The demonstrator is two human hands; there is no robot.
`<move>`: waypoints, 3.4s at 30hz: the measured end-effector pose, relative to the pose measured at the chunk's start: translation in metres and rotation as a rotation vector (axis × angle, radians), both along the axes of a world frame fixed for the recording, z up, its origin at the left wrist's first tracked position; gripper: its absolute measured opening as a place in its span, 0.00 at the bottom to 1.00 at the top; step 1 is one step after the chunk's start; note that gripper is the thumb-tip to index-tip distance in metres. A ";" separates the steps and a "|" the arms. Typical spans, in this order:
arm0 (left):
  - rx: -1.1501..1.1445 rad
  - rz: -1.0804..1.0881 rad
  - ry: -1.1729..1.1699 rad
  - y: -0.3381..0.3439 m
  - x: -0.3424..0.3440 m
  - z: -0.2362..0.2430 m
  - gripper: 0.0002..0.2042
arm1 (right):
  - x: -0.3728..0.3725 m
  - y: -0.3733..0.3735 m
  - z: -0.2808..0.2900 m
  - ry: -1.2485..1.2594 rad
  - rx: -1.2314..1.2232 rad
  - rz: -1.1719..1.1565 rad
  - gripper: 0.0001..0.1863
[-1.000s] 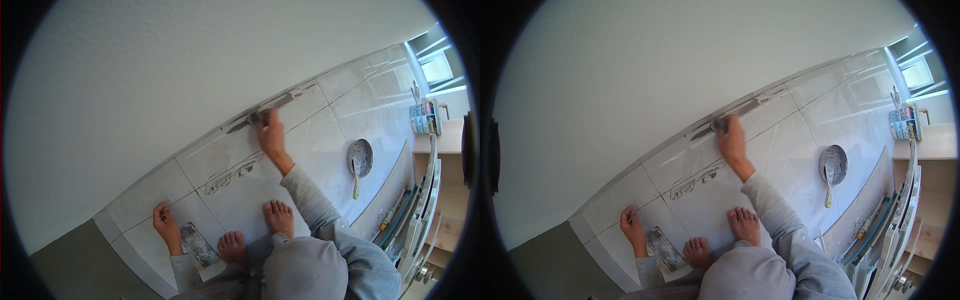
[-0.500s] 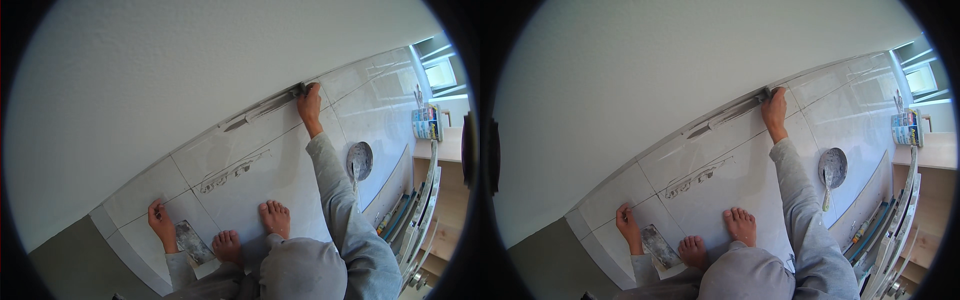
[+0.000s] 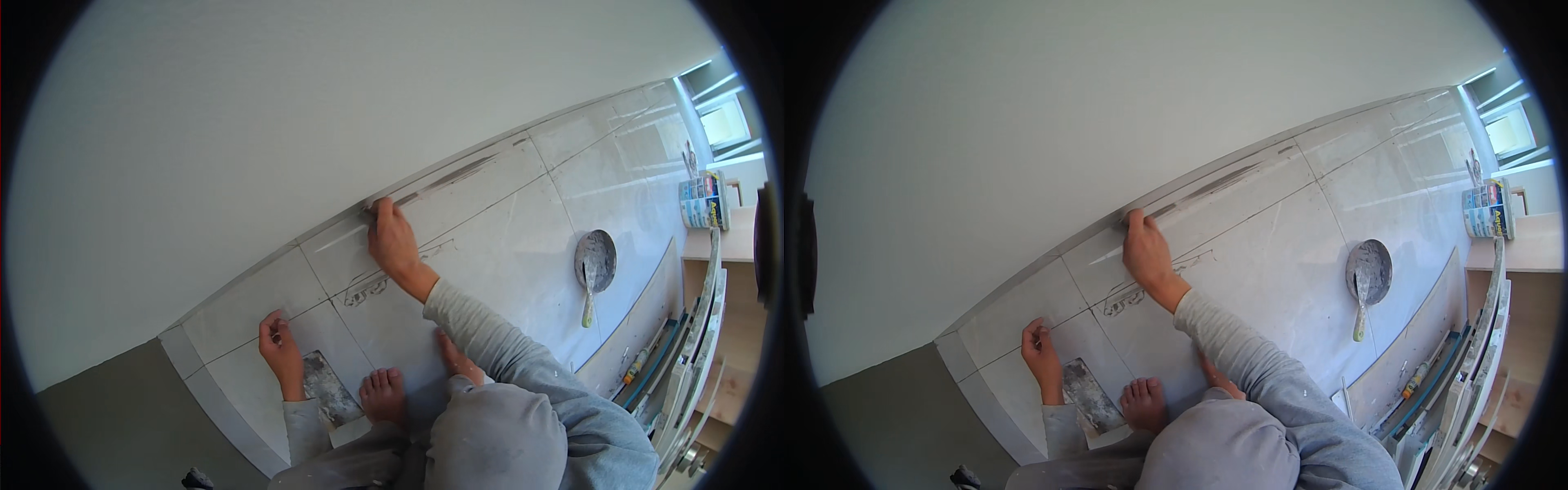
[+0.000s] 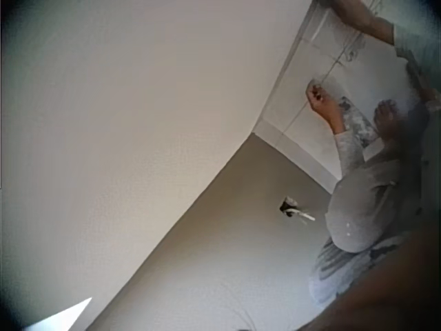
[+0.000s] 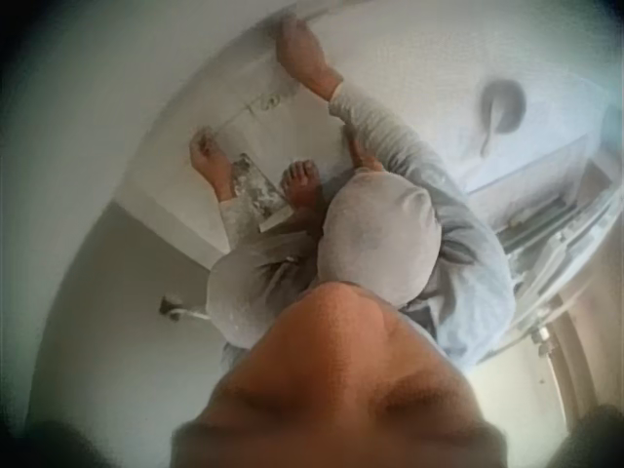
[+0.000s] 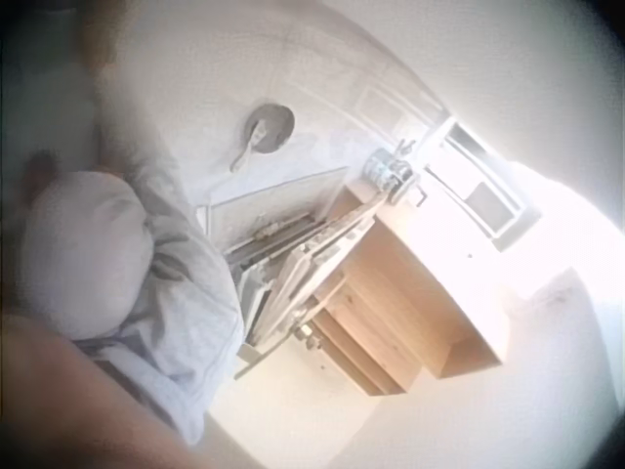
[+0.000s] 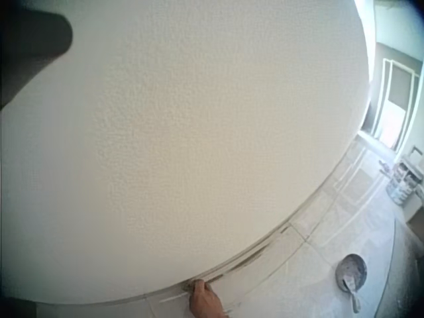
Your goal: The person applies grout to the seams between wall tiles using a small handheld applicator and a rectangular float, periodically taking more grout from a small container with a putty knife.
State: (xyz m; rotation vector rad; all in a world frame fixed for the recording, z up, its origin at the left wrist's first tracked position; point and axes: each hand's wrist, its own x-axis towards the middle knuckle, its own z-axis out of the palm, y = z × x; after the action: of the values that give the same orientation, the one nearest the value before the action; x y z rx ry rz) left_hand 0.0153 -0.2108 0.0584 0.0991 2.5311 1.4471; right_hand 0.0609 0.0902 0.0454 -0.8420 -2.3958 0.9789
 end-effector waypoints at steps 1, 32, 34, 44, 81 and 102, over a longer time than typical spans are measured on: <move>-0.013 0.007 0.006 -0.005 -0.001 -0.001 0.10 | -0.006 -0.013 0.006 0.023 -0.076 0.086 0.19; -0.035 0.179 0.138 -0.085 -0.014 -0.044 0.18 | 0.016 0.065 -0.002 -0.077 0.162 -0.411 0.15; -0.061 0.180 0.147 -0.095 -0.018 -0.042 0.18 | 0.007 0.038 -0.009 -0.026 0.074 -0.367 0.14; -0.072 0.197 0.141 -0.105 -0.026 -0.045 0.18 | 0.016 0.022 0.000 0.217 -0.118 -0.141 0.16; -0.072 0.166 0.133 -0.094 -0.020 -0.035 0.18 | -0.001 -0.009 -0.005 0.014 0.112 -0.245 0.16; 0.463 -0.396 -0.333 0.129 0.073 0.050 0.13 | 0.092 -0.037 0.065 0.476 -1.636 -0.381 0.11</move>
State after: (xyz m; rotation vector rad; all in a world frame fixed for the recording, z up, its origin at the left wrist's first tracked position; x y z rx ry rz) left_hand 0.0882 -0.0818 0.1080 0.3759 1.7597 1.6790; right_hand 0.1529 0.0534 0.1104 -1.1873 -0.5918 2.4997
